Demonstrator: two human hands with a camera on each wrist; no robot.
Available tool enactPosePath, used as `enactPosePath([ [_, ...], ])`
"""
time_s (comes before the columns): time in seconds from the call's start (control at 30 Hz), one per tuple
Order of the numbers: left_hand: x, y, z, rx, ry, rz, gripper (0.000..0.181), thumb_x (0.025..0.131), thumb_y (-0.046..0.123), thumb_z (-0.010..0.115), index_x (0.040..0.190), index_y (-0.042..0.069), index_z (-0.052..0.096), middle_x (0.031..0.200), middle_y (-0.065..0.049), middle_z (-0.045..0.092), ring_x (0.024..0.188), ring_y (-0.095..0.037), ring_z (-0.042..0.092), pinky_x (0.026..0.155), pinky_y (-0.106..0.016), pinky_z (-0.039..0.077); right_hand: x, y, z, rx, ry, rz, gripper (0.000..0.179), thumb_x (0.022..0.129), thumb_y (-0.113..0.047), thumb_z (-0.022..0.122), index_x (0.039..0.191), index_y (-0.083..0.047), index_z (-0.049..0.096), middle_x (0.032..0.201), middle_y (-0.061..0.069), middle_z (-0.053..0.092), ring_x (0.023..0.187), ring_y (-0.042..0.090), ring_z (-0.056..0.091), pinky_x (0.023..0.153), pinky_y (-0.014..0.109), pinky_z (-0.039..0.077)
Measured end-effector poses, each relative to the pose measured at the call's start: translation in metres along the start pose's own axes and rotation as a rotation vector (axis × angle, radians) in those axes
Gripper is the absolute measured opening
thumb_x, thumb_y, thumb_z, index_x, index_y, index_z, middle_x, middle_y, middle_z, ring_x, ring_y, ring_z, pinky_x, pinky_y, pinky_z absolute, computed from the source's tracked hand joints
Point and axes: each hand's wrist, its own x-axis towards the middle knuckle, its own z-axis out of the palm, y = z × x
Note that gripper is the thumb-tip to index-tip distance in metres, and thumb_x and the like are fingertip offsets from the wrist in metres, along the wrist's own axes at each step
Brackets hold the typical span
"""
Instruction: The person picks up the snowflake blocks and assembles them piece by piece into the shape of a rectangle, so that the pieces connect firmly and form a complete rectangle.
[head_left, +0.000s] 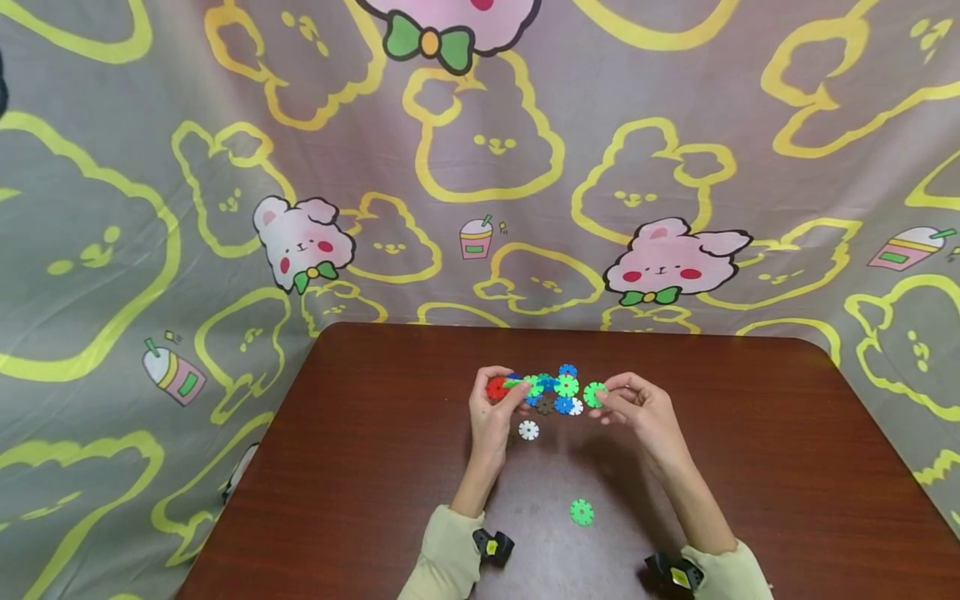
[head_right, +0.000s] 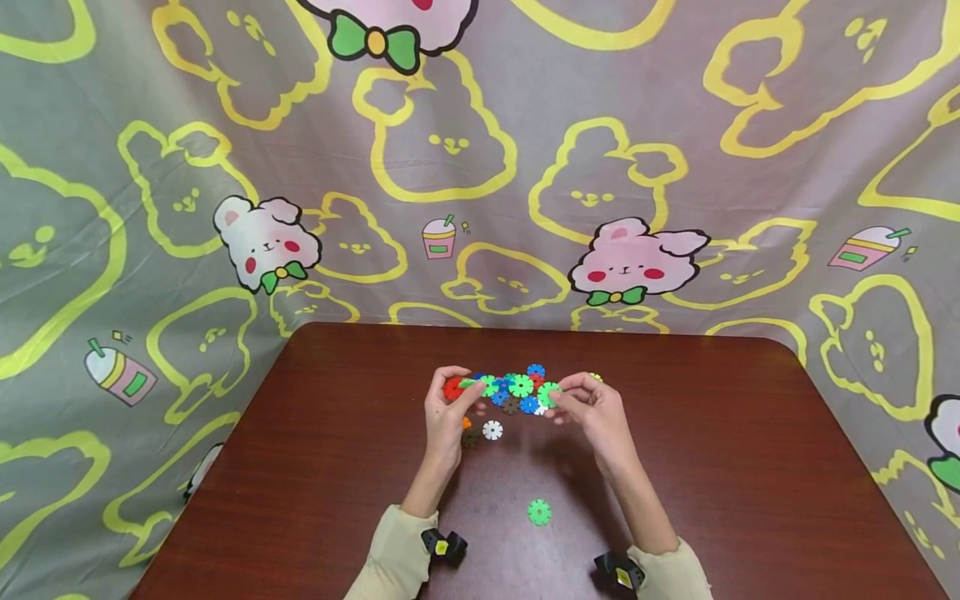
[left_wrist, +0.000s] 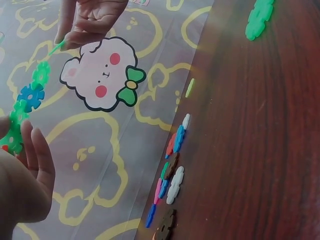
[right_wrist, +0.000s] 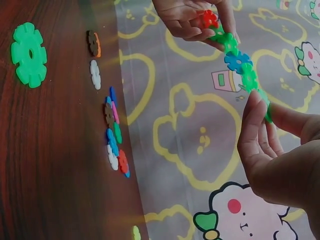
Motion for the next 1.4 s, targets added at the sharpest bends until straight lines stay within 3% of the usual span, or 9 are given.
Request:
enactPosePath([
  [0.33,0.0000,-0.0005,0.0012,0.022,0.000,-0.004,0.028,0.091,-0.005,0.072,0.104,-0.020,0.053,0.073,-0.003,0.065,0.052,-0.010,0.061,0.052,-0.021,0.053,0.0013,-0.0004,-0.0024,-0.006,-0.013,0.004,0.008,0.097,-0.002,0.070,0.098,-0.001,0.062,0.079,0.006,0.074,0.071,0.019,0.076,0.068,0.031,0.061],
  [0.5,-0.0007,-0.0004,0.0019,0.029,-0.001,-0.010,0.025,0.091,-0.004,0.071,0.097,-0.021,0.053,0.071,-0.006,0.063,0.052,-0.007,0.060,0.052,-0.021,0.053,0.0005,-0.0015,-0.0025,-0.005,-0.014,0.006,0.015,0.097,-0.003,0.070,0.101,0.007,0.059,0.079,0.009,0.074,0.071,0.019,0.075,0.068,0.030,0.061],
  [0.67,-0.0010,-0.0004,0.0024,0.031,-0.005,-0.010,0.025,0.092,-0.003,0.071,0.097,-0.021,0.054,0.071,0.000,0.064,0.052,-0.006,0.060,0.051,-0.020,0.052,-0.0001,-0.0022,-0.0025,-0.006,-0.018,0.003,0.024,0.097,-0.005,0.072,0.103,0.012,0.057,0.081,0.014,0.074,0.071,0.019,0.075,0.069,0.032,0.062],
  [0.87,-0.0009,-0.0008,0.0030,0.044,-0.001,-0.010,0.026,0.092,-0.001,0.071,0.097,-0.020,0.054,0.071,0.003,0.064,0.052,-0.006,0.060,0.052,-0.020,0.052,0.0000,-0.0019,-0.0014,-0.019,-0.017,-0.007,0.023,0.097,-0.006,0.072,0.103,0.013,0.060,0.081,0.007,0.074,0.071,0.018,0.075,0.068,0.030,0.061],
  [1.1,-0.0010,-0.0009,0.0031,0.049,0.005,-0.007,0.026,0.093,0.000,0.072,0.097,-0.019,0.055,0.071,0.002,0.064,0.052,-0.006,0.059,0.052,-0.020,0.052,-0.0002,-0.0004,0.0004,-0.170,0.026,-0.055,0.022,0.096,-0.009,0.074,0.104,0.010,0.065,0.080,0.002,0.072,0.069,0.016,0.072,0.067,0.029,0.060],
  [1.3,-0.0011,-0.0020,0.0028,0.044,0.007,0.004,0.024,0.093,-0.001,0.072,0.096,-0.018,0.056,0.071,-0.009,0.062,0.052,-0.007,0.059,0.051,-0.020,0.052,-0.0034,-0.0024,0.0038,-0.298,0.037,-0.136,0.018,0.095,-0.011,0.076,0.103,0.005,0.071,0.084,0.015,0.071,0.070,0.015,0.071,0.066,0.027,0.058],
  [1.4,-0.0011,-0.0021,0.0024,0.047,0.007,0.009,0.024,0.093,0.000,0.072,0.096,-0.018,0.056,0.071,-0.006,0.063,0.052,-0.007,0.059,0.051,-0.021,0.052,-0.0054,-0.0031,0.0054,-0.351,0.038,-0.177,0.015,0.095,-0.011,0.076,0.103,0.002,0.074,0.087,0.018,0.071,0.071,0.013,0.071,0.066,0.025,0.057],
])
